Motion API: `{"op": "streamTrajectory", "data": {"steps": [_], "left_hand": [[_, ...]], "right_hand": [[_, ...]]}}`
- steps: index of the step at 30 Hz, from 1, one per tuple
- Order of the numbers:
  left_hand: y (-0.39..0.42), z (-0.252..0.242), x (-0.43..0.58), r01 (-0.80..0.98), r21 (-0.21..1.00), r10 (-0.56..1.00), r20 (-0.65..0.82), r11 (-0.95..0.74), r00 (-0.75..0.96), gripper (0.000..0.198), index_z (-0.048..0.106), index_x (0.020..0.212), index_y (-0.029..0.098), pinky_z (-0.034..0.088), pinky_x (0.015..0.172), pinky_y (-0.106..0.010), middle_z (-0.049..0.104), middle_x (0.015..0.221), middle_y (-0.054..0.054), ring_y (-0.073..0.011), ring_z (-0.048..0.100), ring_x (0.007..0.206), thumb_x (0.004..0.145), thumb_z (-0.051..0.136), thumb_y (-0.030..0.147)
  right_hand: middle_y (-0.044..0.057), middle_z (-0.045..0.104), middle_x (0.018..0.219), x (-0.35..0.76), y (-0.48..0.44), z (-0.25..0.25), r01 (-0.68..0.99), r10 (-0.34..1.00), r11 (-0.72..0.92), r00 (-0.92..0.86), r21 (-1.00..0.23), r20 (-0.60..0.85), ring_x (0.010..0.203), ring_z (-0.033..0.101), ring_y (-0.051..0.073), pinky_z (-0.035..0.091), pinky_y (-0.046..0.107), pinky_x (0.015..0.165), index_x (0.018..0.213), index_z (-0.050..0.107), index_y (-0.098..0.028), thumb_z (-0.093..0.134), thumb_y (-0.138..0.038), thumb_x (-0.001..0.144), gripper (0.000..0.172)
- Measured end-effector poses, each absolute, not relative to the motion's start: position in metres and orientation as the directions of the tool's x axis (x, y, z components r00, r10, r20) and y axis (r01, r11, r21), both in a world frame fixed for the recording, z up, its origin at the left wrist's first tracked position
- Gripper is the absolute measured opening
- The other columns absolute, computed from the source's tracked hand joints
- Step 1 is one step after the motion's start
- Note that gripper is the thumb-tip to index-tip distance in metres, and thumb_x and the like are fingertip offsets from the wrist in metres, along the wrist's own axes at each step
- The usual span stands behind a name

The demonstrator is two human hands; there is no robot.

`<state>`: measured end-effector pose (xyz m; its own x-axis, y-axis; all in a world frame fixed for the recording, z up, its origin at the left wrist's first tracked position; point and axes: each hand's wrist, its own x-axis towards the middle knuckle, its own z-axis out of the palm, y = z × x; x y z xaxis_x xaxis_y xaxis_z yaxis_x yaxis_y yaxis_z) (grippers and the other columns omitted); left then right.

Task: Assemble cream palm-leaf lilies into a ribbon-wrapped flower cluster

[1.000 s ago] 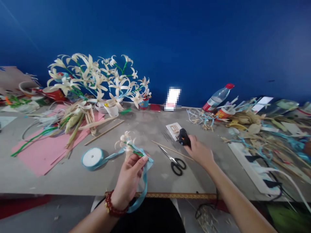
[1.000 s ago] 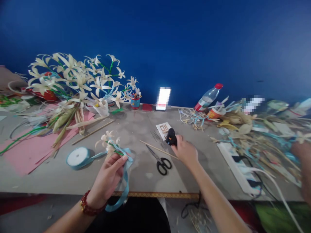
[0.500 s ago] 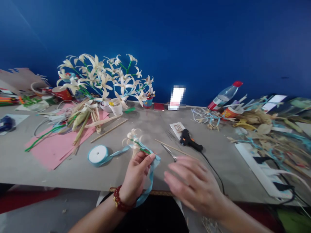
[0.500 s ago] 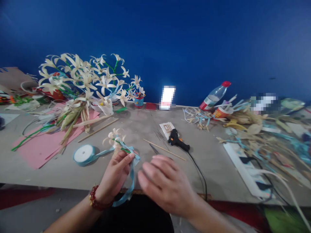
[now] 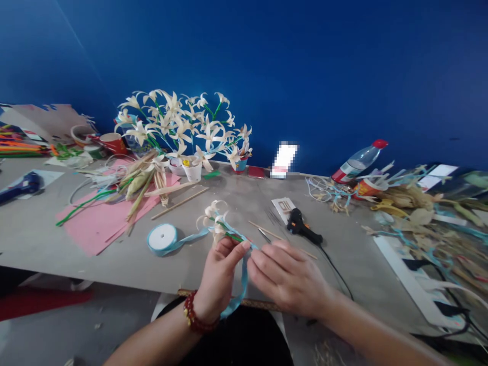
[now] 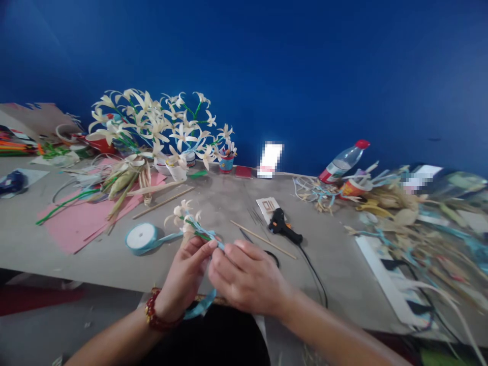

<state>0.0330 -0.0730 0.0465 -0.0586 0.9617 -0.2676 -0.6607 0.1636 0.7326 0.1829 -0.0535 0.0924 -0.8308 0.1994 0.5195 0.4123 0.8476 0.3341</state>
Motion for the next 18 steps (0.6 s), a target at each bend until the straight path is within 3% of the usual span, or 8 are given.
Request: {"op": "streamTrajectory", "data": {"steps": [5,10,14,18], "left_hand": [[-0.074,0.046,0.035,-0.689,0.701,0.97,-0.243,0.182,0.009,0.02,0.072,0.073,0.014,0.047,0.071,-0.023,0.068,0.069,-0.002,-0.0128,0.059,0.068,0.07,0.084,0.03],[-0.072,0.04,0.033,-0.68,0.715,0.967,-0.251,0.161,-0.035,0.015,0.073,0.075,0.015,0.047,0.073,-0.023,0.069,0.073,-0.003,-0.013,0.059,0.071,0.073,0.082,0.026],[-0.072,0.037,0.031,-0.668,0.732,0.976,-0.213,0.132,-0.041,0.013,0.072,0.072,0.015,0.047,0.074,-0.025,0.069,0.072,-0.003,-0.0136,0.059,0.071,0.076,0.079,0.025],[-0.073,0.041,0.033,-0.691,0.709,0.969,-0.242,0.138,-0.056,0.012,0.072,0.073,0.015,0.047,0.073,-0.023,0.07,0.073,-0.003,-0.0127,0.06,0.072,0.074,0.081,0.023]], "right_hand": [[0.003,0.075,0.097,0.18,-0.054,0.09,0.433,0.207,0.839,-0.815,0.33,0.541,0.088,0.063,0.018,0.044,0.036,0.086,0.092,0.071,-0.018,0.049,-0.012,0.096,0.023],[0.002,0.074,0.086,0.183,-0.059,0.096,0.391,0.195,0.888,-0.796,0.241,0.572,0.081,0.063,0.018,0.046,0.036,0.083,0.083,0.07,-0.018,0.046,-0.012,0.096,0.028],[0.006,0.075,0.09,0.19,-0.062,0.101,0.4,0.231,0.902,-0.766,0.163,0.6,0.084,0.063,0.02,0.048,0.037,0.084,0.088,0.07,-0.016,0.04,-0.011,0.098,0.032],[0.007,0.075,0.091,0.192,-0.06,0.097,0.428,0.254,0.886,-0.77,0.179,0.586,0.086,0.063,0.021,0.047,0.038,0.084,0.091,0.069,-0.015,0.042,-0.01,0.096,0.028]]}}
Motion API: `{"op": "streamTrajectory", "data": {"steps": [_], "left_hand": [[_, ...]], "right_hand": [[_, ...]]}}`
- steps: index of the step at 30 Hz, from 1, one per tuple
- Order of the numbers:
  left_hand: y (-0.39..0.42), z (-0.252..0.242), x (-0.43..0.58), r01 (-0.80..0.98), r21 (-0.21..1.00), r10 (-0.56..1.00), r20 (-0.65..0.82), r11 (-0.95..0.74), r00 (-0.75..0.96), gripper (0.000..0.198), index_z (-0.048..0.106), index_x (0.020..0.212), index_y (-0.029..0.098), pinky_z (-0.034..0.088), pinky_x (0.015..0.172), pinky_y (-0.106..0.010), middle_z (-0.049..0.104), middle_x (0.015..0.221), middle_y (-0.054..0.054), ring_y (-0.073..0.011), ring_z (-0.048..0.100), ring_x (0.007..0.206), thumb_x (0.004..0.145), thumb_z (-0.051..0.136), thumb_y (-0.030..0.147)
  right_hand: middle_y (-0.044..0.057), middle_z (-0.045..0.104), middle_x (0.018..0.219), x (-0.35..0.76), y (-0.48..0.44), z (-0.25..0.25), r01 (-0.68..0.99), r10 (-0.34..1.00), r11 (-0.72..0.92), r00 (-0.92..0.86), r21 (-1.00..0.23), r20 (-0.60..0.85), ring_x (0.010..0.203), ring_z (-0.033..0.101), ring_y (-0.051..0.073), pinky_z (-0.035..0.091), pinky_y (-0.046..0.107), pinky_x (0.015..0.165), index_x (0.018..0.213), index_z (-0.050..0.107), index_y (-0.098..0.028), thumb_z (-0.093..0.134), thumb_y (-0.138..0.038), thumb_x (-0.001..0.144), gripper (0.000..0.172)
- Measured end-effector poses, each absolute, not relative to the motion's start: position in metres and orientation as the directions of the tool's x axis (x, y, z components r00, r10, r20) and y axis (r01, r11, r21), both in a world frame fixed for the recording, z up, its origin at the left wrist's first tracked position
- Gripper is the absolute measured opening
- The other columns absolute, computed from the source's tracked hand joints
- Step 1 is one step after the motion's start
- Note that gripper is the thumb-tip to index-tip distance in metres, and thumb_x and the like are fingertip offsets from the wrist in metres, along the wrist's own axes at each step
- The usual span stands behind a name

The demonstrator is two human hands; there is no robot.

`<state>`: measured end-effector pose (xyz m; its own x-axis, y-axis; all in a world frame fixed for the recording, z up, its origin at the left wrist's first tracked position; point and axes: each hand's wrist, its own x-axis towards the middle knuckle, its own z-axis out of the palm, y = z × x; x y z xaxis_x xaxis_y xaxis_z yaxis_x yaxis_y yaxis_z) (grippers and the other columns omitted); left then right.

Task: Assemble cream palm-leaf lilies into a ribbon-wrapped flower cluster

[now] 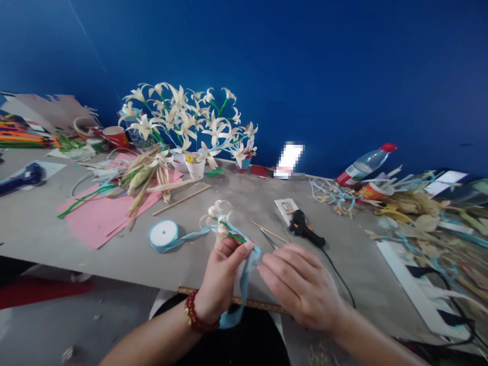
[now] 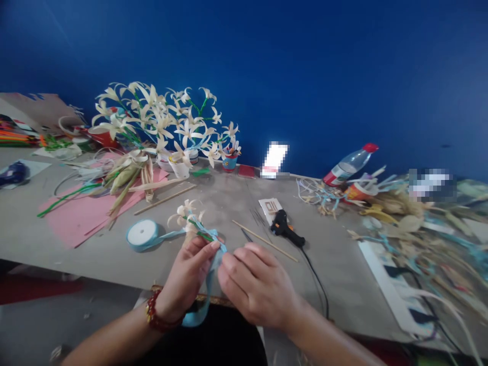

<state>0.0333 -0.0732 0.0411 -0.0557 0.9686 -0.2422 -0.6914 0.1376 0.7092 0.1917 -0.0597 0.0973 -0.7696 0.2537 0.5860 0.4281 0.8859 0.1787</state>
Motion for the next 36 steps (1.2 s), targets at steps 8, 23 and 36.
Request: {"op": "streamTrajectory", "data": {"steps": [8,23,36], "left_hand": [[-0.074,0.049,0.036,-0.701,0.698,0.962,-0.265,0.147,-0.062,0.013,0.074,0.073,0.015,0.048,0.073,-0.023,0.074,0.074,-0.003,-0.0136,0.064,0.073,0.07,0.083,0.023],[-0.079,0.047,0.034,-0.652,0.749,0.969,-0.232,0.119,-0.089,0.014,0.075,0.076,0.017,0.049,0.07,-0.023,0.072,0.073,-0.001,-0.0128,0.061,0.07,0.071,0.084,0.026],[-0.09,0.052,0.024,-0.237,0.964,0.985,0.089,-0.122,-0.146,0.005,0.075,0.085,0.02,0.051,0.078,-0.032,0.072,0.086,-0.007,-0.0219,0.065,0.082,0.083,0.072,0.024]], "right_hand": [[0.004,0.073,0.088,0.181,-0.059,0.095,0.492,0.275,0.823,-0.781,0.283,0.561,0.083,0.063,0.02,0.045,0.038,0.085,0.093,0.069,-0.018,0.047,-0.009,0.095,0.023],[0.0,0.069,0.078,0.183,-0.065,0.106,0.462,0.219,0.857,-0.729,0.23,0.648,0.075,0.061,0.016,0.048,0.033,0.076,0.082,0.071,-0.02,0.059,-0.008,0.089,0.018],[0.003,0.069,0.084,0.193,-0.064,0.11,0.429,0.356,0.899,-0.609,-0.083,0.709,0.078,0.062,0.017,0.054,0.037,0.075,0.087,0.068,-0.021,0.054,-0.005,0.088,0.021]]}}
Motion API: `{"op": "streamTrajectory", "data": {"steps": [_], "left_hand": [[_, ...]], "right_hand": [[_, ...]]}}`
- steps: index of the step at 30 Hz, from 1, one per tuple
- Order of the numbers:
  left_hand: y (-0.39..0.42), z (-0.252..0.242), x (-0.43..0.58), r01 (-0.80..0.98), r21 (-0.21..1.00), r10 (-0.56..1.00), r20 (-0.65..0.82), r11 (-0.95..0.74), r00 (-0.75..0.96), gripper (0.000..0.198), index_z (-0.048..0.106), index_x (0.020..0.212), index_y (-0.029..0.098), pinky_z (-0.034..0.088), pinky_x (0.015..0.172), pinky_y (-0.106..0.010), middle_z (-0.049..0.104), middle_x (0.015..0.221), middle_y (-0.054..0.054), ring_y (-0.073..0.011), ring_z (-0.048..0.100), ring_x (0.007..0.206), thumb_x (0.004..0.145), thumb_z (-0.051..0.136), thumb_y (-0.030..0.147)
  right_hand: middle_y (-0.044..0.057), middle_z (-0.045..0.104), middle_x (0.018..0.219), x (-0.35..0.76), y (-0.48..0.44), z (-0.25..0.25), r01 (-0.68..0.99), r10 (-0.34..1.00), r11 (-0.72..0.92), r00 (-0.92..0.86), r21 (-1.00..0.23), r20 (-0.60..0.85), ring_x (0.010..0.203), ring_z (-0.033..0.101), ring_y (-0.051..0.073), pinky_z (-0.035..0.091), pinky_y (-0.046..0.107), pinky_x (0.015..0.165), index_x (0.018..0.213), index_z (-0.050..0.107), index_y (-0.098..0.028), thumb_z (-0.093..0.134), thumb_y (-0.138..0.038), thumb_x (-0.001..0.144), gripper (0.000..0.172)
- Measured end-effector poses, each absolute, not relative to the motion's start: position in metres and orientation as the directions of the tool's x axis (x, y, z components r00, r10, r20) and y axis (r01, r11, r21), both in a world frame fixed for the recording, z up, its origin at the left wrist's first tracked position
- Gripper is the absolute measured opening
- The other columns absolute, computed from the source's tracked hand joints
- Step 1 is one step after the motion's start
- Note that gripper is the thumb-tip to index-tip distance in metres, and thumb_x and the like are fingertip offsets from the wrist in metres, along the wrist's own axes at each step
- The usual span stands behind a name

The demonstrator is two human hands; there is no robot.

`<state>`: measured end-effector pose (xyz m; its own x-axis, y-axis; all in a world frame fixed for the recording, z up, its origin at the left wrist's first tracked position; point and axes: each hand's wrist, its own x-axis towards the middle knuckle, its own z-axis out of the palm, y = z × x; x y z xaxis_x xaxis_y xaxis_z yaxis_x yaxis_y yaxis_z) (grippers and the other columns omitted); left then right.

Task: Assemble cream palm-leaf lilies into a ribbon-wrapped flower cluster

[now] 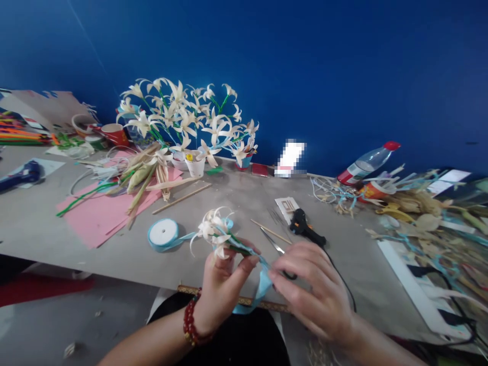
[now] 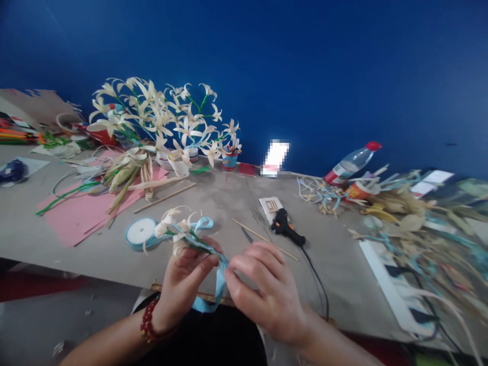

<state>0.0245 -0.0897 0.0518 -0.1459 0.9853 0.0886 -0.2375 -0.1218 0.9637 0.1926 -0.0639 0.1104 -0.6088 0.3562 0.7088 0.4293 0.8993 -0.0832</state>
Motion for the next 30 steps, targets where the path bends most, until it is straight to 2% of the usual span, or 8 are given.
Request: {"op": "streamTrajectory", "data": {"steps": [5,9,13,16,18,22,26,30], "left_hand": [[-0.092,0.053,0.022,-0.209,0.965,0.984,0.139,-0.161,-0.114,0.005,0.074,0.086,0.02,0.05,0.078,-0.031,0.071,0.086,-0.007,-0.0224,0.063,0.085,0.084,0.07,0.023],[-0.089,0.055,0.021,-0.234,0.967,0.994,0.095,-0.106,-0.058,0.007,0.074,0.086,0.019,0.05,0.075,-0.03,0.071,0.084,-0.007,-0.0207,0.063,0.08,0.084,0.07,0.024],[-0.085,0.055,0.02,-0.373,0.928,0.999,0.024,-0.01,0.033,0.01,0.075,0.083,0.017,0.05,0.069,-0.027,0.069,0.079,-0.006,-0.0178,0.061,0.072,0.081,0.073,0.027],[-0.082,0.056,0.019,-0.449,0.892,0.996,-0.01,0.049,0.089,0.012,0.076,0.08,0.016,0.05,0.067,-0.025,0.067,0.075,-0.005,-0.0156,0.06,0.069,0.079,0.076,0.029],[-0.081,0.057,0.019,-0.461,0.884,0.994,-0.032,0.075,0.101,0.014,0.076,0.079,0.016,0.051,0.066,-0.024,0.068,0.073,-0.005,-0.0149,0.06,0.067,0.077,0.078,0.03],[-0.078,0.059,0.019,-0.431,0.898,0.995,-0.068,0.093,0.075,0.018,0.076,0.077,0.014,0.051,0.061,-0.024,0.07,0.071,-0.006,-0.0144,0.06,0.063,0.074,0.08,0.031],[-0.079,0.058,0.021,-0.408,0.909,0.995,-0.055,0.082,0.079,0.014,0.075,0.08,0.014,0.051,0.061,-0.023,0.07,0.07,-0.005,-0.0135,0.06,0.063,0.077,0.078,0.027],[-0.082,0.057,0.02,-0.406,0.913,0.989,0.02,0.042,0.148,0.013,0.074,0.081,0.013,0.051,0.067,-0.023,0.069,0.073,-0.005,-0.014,0.061,0.069,0.08,0.075,0.026]], "right_hand": [[0.005,0.064,0.087,0.2,-0.06,0.098,0.316,0.558,0.83,-0.497,-0.46,0.665,0.079,0.062,0.018,0.054,0.034,0.07,0.091,0.065,-0.021,0.055,-0.011,0.09,0.015],[0.004,0.061,0.084,0.2,-0.055,0.079,0.164,0.766,0.613,-0.36,-0.773,0.532,0.076,0.062,0.016,0.051,0.027,0.064,0.084,0.064,-0.02,0.061,-0.023,0.092,0.009],[0.002,0.059,0.083,0.196,-0.052,0.06,-0.098,0.887,0.294,-0.343,-0.951,0.309,0.071,0.059,0.013,0.05,0.023,0.062,0.078,0.06,-0.019,0.069,-0.032,0.087,0.019],[0.001,0.058,0.083,0.193,-0.052,0.053,-0.191,0.919,0.067,-0.37,-0.979,0.135,0.069,0.058,0.012,0.049,0.021,0.059,0.077,0.057,-0.019,0.073,-0.035,0.084,0.023],[0.001,0.058,0.082,0.192,-0.052,0.051,-0.203,0.915,0.055,-0.382,-0.978,0.131,0.068,0.058,0.012,0.049,0.021,0.057,0.077,0.057,-0.019,0.073,-0.036,0.084,0.024],[0.003,0.06,0.083,0.197,-0.052,0.059,-0.114,0.857,0.351,-0.361,-0.929,0.368,0.073,0.06,0.015,0.05,0.024,0.063,0.082,0.063,-0.02,0.068,-0.034,0.088,0.016],[0.005,0.064,0.09,0.206,-0.051,0.071,0.035,0.724,0.619,-0.413,-0.785,0.552,0.081,0.063,0.017,0.05,0.029,0.07,0.092,0.069,-0.023,0.065,-0.023,0.09,0.004],[0.004,0.065,0.088,0.208,-0.051,0.069,-0.02,0.749,0.555,-0.421,-0.831,0.511,0.081,0.063,0.018,0.05,0.03,0.073,0.092,0.069,-0.023,0.067,-0.021,0.089,0.005]]}}
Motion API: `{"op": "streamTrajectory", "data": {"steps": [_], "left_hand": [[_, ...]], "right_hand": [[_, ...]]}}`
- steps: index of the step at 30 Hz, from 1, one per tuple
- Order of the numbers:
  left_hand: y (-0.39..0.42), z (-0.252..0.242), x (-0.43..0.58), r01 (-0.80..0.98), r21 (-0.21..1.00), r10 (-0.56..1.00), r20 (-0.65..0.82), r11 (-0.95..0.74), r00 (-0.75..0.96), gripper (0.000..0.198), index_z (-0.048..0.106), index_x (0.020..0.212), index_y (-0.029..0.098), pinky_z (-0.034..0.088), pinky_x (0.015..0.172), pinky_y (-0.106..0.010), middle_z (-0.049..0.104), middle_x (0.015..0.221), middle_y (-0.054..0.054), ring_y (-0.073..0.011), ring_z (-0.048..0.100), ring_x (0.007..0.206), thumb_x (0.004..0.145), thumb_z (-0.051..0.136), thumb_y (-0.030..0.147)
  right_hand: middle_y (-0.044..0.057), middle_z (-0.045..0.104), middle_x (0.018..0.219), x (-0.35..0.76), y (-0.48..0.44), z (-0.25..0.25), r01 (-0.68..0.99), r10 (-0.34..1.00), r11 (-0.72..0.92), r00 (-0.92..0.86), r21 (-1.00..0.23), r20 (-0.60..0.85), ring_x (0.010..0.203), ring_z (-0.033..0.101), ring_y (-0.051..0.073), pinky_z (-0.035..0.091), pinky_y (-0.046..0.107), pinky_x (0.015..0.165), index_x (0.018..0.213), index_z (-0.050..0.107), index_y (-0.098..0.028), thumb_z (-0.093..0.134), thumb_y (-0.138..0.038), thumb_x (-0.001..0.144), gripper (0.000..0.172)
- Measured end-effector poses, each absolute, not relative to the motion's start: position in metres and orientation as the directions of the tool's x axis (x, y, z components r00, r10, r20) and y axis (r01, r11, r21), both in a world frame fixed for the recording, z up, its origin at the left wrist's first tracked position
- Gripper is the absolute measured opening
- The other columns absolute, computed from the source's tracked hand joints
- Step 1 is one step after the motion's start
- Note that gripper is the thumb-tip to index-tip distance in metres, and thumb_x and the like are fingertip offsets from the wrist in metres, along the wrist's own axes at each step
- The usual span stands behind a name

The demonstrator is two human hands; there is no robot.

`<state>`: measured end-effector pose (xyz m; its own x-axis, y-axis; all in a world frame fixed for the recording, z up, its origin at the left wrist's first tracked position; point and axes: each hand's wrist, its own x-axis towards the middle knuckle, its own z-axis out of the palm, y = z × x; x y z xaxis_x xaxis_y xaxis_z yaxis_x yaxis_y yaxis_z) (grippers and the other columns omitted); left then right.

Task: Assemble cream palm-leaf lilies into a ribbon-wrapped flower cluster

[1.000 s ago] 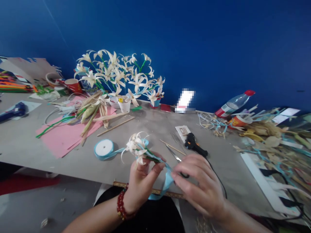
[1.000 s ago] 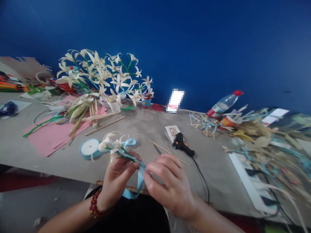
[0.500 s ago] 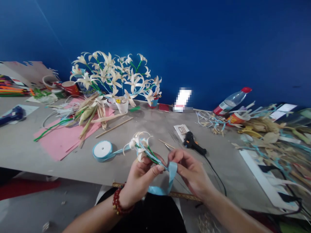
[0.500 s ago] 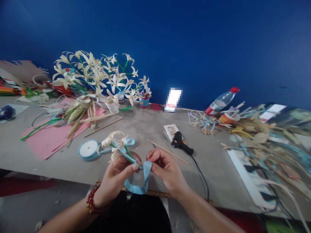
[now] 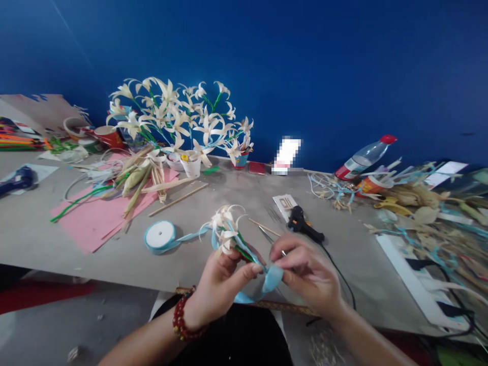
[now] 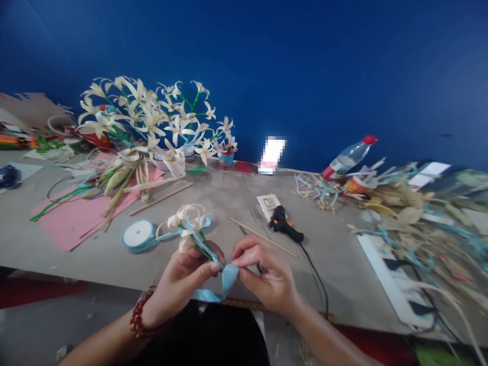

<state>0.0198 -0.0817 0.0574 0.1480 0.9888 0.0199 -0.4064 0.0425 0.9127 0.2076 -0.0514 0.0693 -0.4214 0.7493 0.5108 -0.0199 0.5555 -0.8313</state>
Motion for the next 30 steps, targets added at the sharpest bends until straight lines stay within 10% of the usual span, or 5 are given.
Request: {"op": "streamTrajectory", "data": {"steps": [4,12,30], "left_hand": [[-0.081,0.061,0.018,-0.422,0.905,0.974,0.14,-0.052,0.181,0.012,0.075,0.084,0.014,0.051,0.071,-0.025,0.068,0.077,-0.006,-0.0154,0.062,0.074,0.083,0.073,0.026],[-0.08,0.058,0.016,-0.434,0.89,0.935,0.264,-0.141,0.236,0.011,0.076,0.091,0.018,0.052,0.07,-0.028,0.065,0.078,-0.004,-0.0151,0.061,0.071,0.088,0.065,0.02],[-0.076,0.046,0.01,-0.26,0.939,0.923,0.291,-0.224,0.253,0.018,0.078,0.084,0.018,0.055,0.07,-0.035,0.073,0.081,-0.01,-0.0236,0.067,0.078,0.088,0.065,0.03]], "right_hand": [[0.001,0.061,0.08,0.197,-0.055,0.057,-0.236,0.923,0.074,-0.351,-0.969,0.156,0.073,0.058,0.014,0.047,0.025,0.065,0.077,0.063,-0.02,0.073,-0.031,0.084,0.016],[-0.005,0.057,0.061,0.181,-0.068,0.057,-0.289,0.807,-0.566,-0.389,-0.772,-0.446,0.054,0.05,0.009,0.04,0.019,0.054,0.071,0.056,-0.018,0.085,-0.035,0.066,0.034],[0.004,0.066,0.052,0.179,-0.057,0.037,-0.181,0.518,-0.748,-0.761,-0.638,-0.391,0.041,0.057,0.009,0.042,0.018,0.045,0.065,0.067,-0.008,0.07,-0.023,0.068,0.015]]}}
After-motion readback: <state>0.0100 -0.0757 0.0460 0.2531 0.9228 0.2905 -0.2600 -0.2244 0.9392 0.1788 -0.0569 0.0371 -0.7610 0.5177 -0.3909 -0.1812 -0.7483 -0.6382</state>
